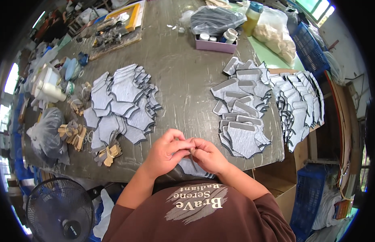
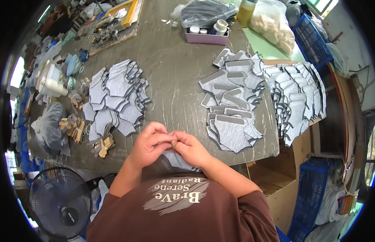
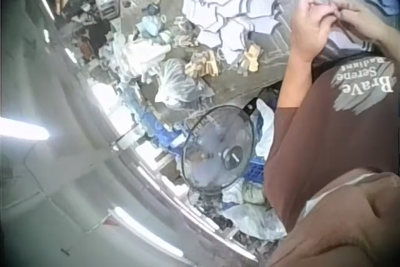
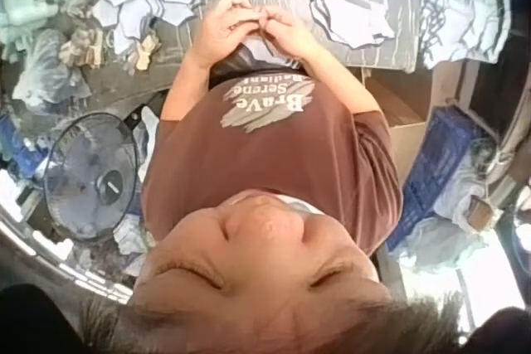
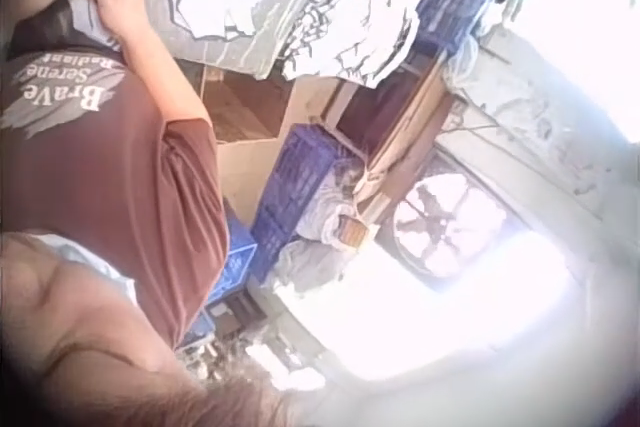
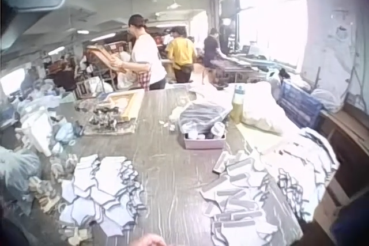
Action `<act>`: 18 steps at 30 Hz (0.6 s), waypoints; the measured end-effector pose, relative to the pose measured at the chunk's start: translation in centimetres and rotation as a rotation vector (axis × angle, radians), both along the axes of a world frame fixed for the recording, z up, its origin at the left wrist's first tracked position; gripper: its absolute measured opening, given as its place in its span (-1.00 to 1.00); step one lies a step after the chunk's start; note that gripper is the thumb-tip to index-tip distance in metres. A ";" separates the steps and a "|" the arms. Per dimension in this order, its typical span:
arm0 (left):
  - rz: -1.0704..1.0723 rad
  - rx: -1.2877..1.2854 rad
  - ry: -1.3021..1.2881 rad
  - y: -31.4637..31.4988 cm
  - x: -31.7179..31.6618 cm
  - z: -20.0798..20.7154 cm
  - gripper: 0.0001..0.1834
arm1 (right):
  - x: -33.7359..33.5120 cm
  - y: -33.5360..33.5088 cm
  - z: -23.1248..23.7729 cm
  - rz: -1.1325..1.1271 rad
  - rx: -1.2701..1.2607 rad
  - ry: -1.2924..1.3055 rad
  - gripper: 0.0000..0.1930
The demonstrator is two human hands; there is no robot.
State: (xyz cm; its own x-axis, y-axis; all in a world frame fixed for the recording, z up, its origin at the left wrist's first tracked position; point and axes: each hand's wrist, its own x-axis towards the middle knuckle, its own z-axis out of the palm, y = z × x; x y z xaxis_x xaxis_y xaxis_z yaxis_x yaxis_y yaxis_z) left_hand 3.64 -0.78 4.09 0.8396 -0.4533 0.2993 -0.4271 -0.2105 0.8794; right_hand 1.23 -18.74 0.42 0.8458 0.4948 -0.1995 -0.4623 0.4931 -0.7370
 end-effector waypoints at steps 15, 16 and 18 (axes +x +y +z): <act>0.417 -0.113 0.750 2.2 -2.8 -3.1 -0.94 | -2.9 -2.6 -1.2 -0.152 -1.369 -1.160 -0.76; 0.415 -0.099 0.755 2.1 -2.9 -3.3 -0.95 | -2.9 -2.6 -1.2 -0.149 -1.384 -1.161 -0.77; 0.406 -0.073 0.751 2.1 -3.0 -3.5 -0.94 | -2.9 -2.5 -1.1 -0.153 -1.398 -1.163 -0.79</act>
